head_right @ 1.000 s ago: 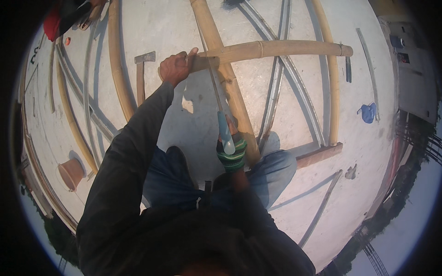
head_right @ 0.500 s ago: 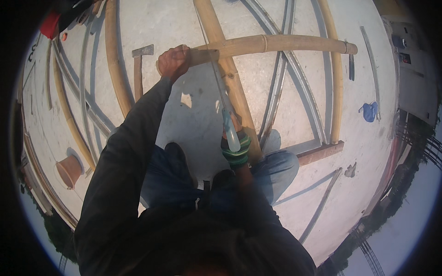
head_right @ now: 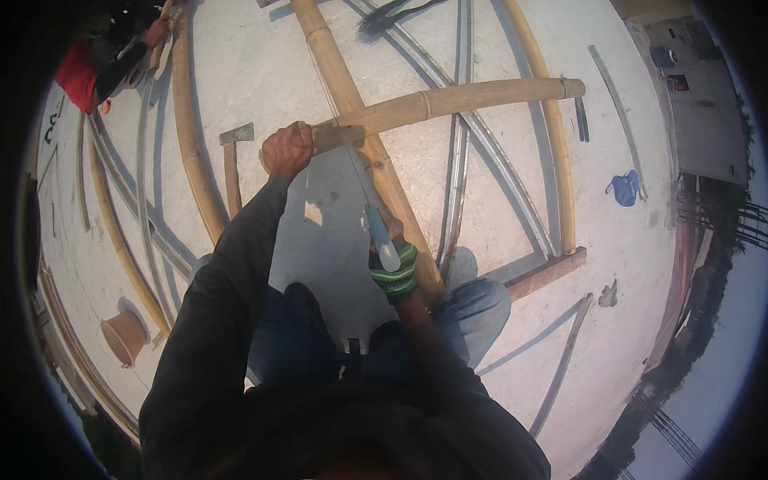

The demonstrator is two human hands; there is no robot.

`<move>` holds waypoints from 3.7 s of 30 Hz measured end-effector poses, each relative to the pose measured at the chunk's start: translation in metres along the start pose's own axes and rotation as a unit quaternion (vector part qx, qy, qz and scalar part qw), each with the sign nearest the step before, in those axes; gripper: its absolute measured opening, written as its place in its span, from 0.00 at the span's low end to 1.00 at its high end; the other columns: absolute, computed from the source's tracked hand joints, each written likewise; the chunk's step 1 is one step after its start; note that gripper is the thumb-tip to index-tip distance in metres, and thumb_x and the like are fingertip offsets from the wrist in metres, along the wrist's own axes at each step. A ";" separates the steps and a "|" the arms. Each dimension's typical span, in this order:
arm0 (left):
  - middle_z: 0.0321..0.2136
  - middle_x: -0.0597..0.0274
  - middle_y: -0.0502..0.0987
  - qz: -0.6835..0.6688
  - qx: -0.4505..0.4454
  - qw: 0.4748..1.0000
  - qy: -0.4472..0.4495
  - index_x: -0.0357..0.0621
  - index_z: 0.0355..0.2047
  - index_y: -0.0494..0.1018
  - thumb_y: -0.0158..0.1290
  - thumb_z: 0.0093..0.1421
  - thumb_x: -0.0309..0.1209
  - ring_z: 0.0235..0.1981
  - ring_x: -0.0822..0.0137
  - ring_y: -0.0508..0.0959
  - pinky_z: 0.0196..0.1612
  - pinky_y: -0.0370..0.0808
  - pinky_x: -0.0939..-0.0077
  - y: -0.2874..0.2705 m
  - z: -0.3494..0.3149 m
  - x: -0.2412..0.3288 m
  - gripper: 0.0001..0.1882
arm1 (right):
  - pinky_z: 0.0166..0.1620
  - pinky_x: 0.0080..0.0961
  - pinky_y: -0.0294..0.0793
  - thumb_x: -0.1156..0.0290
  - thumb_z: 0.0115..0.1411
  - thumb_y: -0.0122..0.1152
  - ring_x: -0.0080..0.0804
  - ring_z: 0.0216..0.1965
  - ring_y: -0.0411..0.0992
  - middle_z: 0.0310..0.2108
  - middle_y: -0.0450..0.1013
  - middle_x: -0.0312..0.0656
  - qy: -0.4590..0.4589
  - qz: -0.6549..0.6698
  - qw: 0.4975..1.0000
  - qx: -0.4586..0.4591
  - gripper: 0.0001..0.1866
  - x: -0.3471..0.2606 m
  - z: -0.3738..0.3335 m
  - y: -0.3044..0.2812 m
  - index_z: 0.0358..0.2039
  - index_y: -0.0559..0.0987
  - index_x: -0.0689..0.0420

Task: The person assembles a bamboo scaffolding structure on a rooftop. They position bamboo poles, use a hammer to drive nails into joints, and tie wire around the connections to secure the frame.

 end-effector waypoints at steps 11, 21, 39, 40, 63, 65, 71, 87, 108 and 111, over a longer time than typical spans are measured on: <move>0.27 0.42 0.85 0.071 0.053 0.996 0.013 0.45 0.30 0.82 0.43 0.74 0.42 0.30 0.41 0.85 0.36 0.81 0.46 -0.003 0.001 0.006 0.23 | 0.31 0.37 0.77 0.70 0.71 0.61 0.47 0.29 0.79 0.31 0.79 0.51 -0.040 -0.015 0.999 -0.001 0.09 -0.007 -0.023 0.005 0.46 0.82 0.61; 0.33 0.38 0.85 0.047 -0.022 0.999 -0.015 0.42 0.37 0.84 0.39 0.74 0.46 0.37 0.37 0.85 0.44 0.80 0.42 -0.010 0.001 0.012 0.26 | 0.32 0.35 0.77 0.72 0.72 0.57 0.45 0.31 0.79 0.32 0.79 0.50 -0.164 -0.160 0.973 0.007 0.08 -0.023 0.061 0.049 0.45 0.82 0.60; 0.31 0.40 0.85 0.016 -0.015 0.999 -0.024 0.47 0.39 0.85 0.46 0.71 0.45 0.34 0.38 0.86 0.43 0.81 0.45 -0.010 -0.001 0.011 0.21 | 0.47 0.38 0.82 0.71 0.68 0.60 0.52 0.45 0.82 0.48 0.81 0.54 -0.062 0.024 0.997 -0.048 0.25 0.000 -0.060 -0.044 0.64 0.76 0.63; 0.31 0.41 0.85 0.024 -0.037 0.998 -0.034 0.47 0.39 0.85 0.46 0.71 0.45 0.34 0.38 0.86 0.43 0.81 0.45 -0.005 -0.004 0.008 0.21 | 0.47 0.38 0.82 0.71 0.68 0.61 0.52 0.46 0.82 0.48 0.81 0.55 -0.054 0.045 0.997 -0.032 0.24 0.000 -0.050 -0.039 0.63 0.76 0.63; 0.27 0.42 0.84 0.017 0.013 1.000 -0.016 0.46 0.32 0.83 0.45 0.70 0.45 0.31 0.42 0.85 0.39 0.81 0.47 -0.012 -0.001 0.012 0.21 | 0.34 0.34 0.77 0.73 0.69 0.59 0.44 0.32 0.81 0.35 0.80 0.49 -0.007 0.011 0.999 -0.052 0.20 0.013 -0.005 -0.001 0.60 0.79 0.64; 0.28 0.41 0.84 0.009 -0.002 1.000 -0.023 0.46 0.33 0.83 0.45 0.70 0.45 0.31 0.41 0.85 0.40 0.81 0.47 -0.008 -0.004 0.010 0.21 | 0.37 0.37 0.80 0.71 0.69 0.59 0.49 0.35 0.82 0.40 0.81 0.53 -0.063 0.040 0.997 -0.027 0.21 -0.006 -0.054 -0.048 0.61 0.79 0.63; 0.28 0.44 0.86 0.032 0.001 0.999 -0.019 0.44 0.33 0.85 0.46 0.70 0.43 0.31 0.44 0.86 0.41 0.81 0.52 -0.012 -0.002 0.013 0.22 | 0.40 0.33 0.81 0.69 0.71 0.63 0.44 0.35 0.84 0.36 0.84 0.54 -0.042 -0.020 0.995 -0.093 0.17 -0.008 0.064 0.049 0.57 0.82 0.63; 0.26 0.42 0.85 0.065 0.022 0.997 -0.028 0.43 0.30 0.84 0.46 0.70 0.44 0.29 0.42 0.85 0.43 0.80 0.50 -0.016 -0.002 0.015 0.23 | 0.38 0.42 0.78 0.64 0.72 0.63 0.54 0.34 0.79 0.36 0.80 0.54 -0.067 -0.011 0.993 -0.096 0.19 0.004 0.047 0.051 0.57 0.81 0.63; 0.31 0.38 0.85 0.064 -0.026 0.997 -0.032 0.44 0.34 0.83 0.40 0.73 0.46 0.34 0.36 0.86 0.42 0.81 0.42 -0.003 0.000 0.010 0.25 | 0.51 0.40 0.81 0.74 0.66 0.61 0.51 0.46 0.83 0.52 0.81 0.54 -0.031 0.084 0.991 -0.100 0.31 -0.015 -0.045 -0.053 0.70 0.72 0.56; 0.31 0.40 0.86 0.071 -0.020 0.996 -0.056 0.44 0.34 0.84 0.41 0.72 0.46 0.35 0.39 0.87 0.45 0.80 0.46 -0.005 0.001 0.009 0.26 | 0.42 0.40 0.78 0.73 0.66 0.62 0.48 0.41 0.79 0.46 0.78 0.53 -0.075 -0.037 0.992 -0.098 0.28 -0.006 0.011 0.014 0.67 0.73 0.61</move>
Point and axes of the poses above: each hand's wrist, its own z-axis towards the middle knuckle, its own y-axis out of the palm, x = y × z, the point moved 8 cm from there along z, towards the middle knuckle
